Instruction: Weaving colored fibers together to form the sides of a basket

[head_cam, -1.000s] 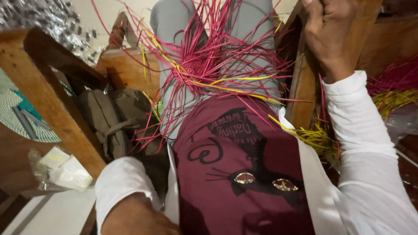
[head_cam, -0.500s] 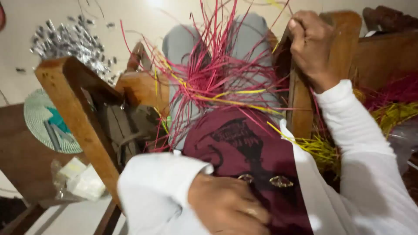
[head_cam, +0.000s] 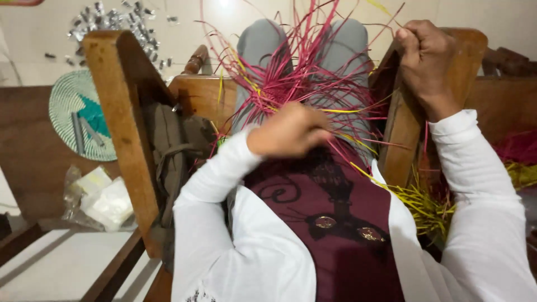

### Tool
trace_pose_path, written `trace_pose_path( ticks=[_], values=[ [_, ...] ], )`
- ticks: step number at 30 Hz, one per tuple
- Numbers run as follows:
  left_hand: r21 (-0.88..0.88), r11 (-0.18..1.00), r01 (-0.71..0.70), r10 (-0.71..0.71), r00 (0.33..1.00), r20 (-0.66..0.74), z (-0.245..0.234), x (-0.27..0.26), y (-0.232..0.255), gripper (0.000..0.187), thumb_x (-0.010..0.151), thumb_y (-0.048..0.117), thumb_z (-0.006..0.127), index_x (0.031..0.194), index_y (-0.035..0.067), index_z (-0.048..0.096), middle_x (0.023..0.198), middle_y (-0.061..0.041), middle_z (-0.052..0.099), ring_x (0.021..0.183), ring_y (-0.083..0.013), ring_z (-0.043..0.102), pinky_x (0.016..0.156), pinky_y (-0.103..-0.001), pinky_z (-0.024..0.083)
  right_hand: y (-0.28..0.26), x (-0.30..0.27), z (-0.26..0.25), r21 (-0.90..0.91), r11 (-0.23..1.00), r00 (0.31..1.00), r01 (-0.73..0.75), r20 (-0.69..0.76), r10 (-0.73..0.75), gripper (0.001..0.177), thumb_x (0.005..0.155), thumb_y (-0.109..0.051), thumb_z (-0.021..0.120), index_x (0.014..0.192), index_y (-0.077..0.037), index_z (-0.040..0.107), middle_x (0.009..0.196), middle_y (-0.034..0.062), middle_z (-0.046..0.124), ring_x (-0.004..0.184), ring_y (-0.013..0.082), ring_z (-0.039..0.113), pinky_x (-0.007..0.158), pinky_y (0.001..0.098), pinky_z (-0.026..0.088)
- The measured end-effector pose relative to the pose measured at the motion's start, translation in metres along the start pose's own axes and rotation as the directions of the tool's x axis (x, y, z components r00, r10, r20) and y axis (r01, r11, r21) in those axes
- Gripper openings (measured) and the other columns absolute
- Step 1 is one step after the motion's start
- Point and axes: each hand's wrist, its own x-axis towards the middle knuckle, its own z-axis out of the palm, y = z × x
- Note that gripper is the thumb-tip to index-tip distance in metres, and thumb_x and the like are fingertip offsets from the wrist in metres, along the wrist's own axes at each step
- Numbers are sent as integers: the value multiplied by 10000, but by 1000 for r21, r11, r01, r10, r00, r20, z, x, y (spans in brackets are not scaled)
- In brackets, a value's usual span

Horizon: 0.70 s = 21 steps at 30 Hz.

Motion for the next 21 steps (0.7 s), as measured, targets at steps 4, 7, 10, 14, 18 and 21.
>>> trace_pose_path(
  ticks=[4, 7, 10, 14, 18, 21],
  values=[
    [90, 973, 212, -229, 936, 267, 23, -45, -65, 88, 795, 57, 620, 858, 36, 679, 795, -110, 645, 639, -318, 572, 608, -392, 453, -8, 2, -3, -108, 994, 1000, -22, -2, 22, 32, 1000, 125, 672, 973, 124, 688, 763, 139, 610, 591, 214, 451, 571, 324, 379],
    [-48, 974, 223, -201, 938, 282, 46, -51, -96, 75, 801, 9, 587, 852, 58, 613, 871, -68, 629, 730, -266, 586, 673, -361, 462, -4, -1, 0, -98, 995, 1000, -25, -20, 24, 27, 991, 127, 683, 966, 122, 691, 744, 133, 602, 580, 214, 451, 571, 329, 379],
    [-1, 981, 196, -187, 935, 302, 68, -48, -130, 171, 819, 50, 588, 990, 59, 582, 982, -85, 632, 805, -295, 594, 711, -375, 472, -4, -1, 0, -103, 995, 1000, 7, -30, -11, 21, 959, 142, 679, 952, 130, 694, 772, 143, 619, 588, 217, 454, 589, 331, 388],
    [122, 958, 259, -286, 891, 354, 83, -43, -154, 194, 712, 59, 637, 896, 39, 697, 849, -112, 709, 704, -326, 632, 655, -387, 502, 0, -1, 2, -108, 994, 999, 33, -37, -37, 59, 957, 119, 661, 912, 113, 698, 785, 144, 643, 572, 196, 436, 565, 316, 378],
    [188, 954, 235, -289, 890, 352, 84, -39, -146, 94, 722, 111, 623, 771, 53, 678, 724, -136, 672, 590, -358, 576, 560, -422, 457, -2, -1, 0, -75, 997, 999, 20, -46, -24, 57, 966, 115, 671, 911, 114, 686, 777, 136, 617, 590, 205, 429, 585, 327, 371],
    [337, 928, 160, -268, 915, 302, 84, -37, -145, 209, 723, 84, 612, 930, 60, 623, 769, -166, 666, 637, -391, 611, 543, -451, 463, -4, -3, 0, -46, 999, 999, 23, -40, -25, 38, 943, 159, 650, 941, 141, 684, 820, 160, 635, 616, 219, 455, 603, 328, 393]
  ],
)
